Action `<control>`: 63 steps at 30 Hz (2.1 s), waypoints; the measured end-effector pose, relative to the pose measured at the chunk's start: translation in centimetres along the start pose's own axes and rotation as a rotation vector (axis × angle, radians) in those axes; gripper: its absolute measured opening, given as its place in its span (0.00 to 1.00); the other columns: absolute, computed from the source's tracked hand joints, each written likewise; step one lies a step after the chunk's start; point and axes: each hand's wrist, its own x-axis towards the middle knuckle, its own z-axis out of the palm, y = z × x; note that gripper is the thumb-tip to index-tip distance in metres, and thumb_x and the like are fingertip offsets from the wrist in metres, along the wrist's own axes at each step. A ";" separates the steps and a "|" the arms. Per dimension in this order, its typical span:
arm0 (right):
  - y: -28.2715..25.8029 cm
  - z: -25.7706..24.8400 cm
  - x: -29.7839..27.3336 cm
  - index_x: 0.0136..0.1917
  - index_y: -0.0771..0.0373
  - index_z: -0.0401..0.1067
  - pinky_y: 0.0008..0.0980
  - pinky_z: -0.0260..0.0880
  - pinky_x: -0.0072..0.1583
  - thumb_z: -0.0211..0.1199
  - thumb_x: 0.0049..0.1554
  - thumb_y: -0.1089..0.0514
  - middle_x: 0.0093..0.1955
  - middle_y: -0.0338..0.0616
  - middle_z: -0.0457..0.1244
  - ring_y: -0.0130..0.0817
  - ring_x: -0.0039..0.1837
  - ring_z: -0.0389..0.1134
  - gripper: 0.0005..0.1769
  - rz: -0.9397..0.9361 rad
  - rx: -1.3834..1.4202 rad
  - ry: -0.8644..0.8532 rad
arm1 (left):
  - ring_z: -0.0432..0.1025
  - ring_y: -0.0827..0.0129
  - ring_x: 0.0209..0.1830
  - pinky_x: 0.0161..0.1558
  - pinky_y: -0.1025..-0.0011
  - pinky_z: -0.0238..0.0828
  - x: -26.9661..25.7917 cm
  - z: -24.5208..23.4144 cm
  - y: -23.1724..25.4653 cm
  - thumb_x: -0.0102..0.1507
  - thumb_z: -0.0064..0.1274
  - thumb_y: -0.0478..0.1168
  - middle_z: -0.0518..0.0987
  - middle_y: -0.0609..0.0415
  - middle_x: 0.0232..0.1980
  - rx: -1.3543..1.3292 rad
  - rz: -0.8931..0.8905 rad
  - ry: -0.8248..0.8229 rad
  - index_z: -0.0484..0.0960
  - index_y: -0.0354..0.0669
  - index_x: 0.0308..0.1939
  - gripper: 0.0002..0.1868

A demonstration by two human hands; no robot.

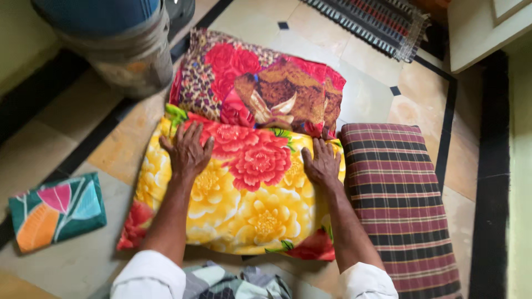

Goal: The person folds a large floral-patterned comforter on the floor, smoothing and aligning it into a compact rectangular shape. They then fold a plaid pillowcase and a small patterned cloth, stacking them neatly on top of the folded comforter.

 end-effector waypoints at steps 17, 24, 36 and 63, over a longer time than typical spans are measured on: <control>-11.3 8.8 -19.7 0.80 0.66 0.55 0.63 0.37 0.77 0.49 0.62 0.45 0.82 0.56 0.50 0.52 0.83 0.46 0.38 -0.409 0.009 0.411 | 0.55 0.48 0.79 0.75 0.36 0.41 -18.8 -1.3 9.3 0.67 0.43 0.57 0.64 0.46 0.78 -0.054 0.309 0.233 0.67 0.42 0.72 0.34; -10.9 5.0 -19.7 0.78 0.66 0.58 0.56 0.37 0.79 0.52 0.61 0.47 0.81 0.56 0.51 0.53 0.83 0.46 0.36 -0.307 0.164 0.382 | 0.51 0.44 0.78 0.74 0.41 0.41 -16.1 -4.0 7.8 0.65 0.45 0.59 0.63 0.46 0.77 0.043 0.132 0.241 0.66 0.42 0.74 0.38; -1.0 3.8 -20.2 0.79 0.66 0.56 0.59 0.35 0.79 0.48 0.63 0.46 0.82 0.56 0.49 0.56 0.83 0.44 0.36 -0.171 0.073 0.392 | 0.58 0.45 0.78 0.77 0.39 0.43 -17.5 -2.9 -1.2 0.68 0.47 0.50 0.67 0.44 0.75 -0.059 -0.446 0.505 0.71 0.40 0.70 0.29; -9.8 3.7 -13.7 0.81 0.58 0.54 0.55 0.45 0.76 0.48 0.62 0.44 0.84 0.48 0.48 0.50 0.83 0.47 0.38 -0.546 0.019 0.089 | 0.54 0.53 0.73 0.54 0.37 0.59 -12.9 -8.5 12.5 0.57 0.45 0.61 0.53 0.57 0.81 0.260 0.328 -0.425 0.54 0.49 0.79 0.48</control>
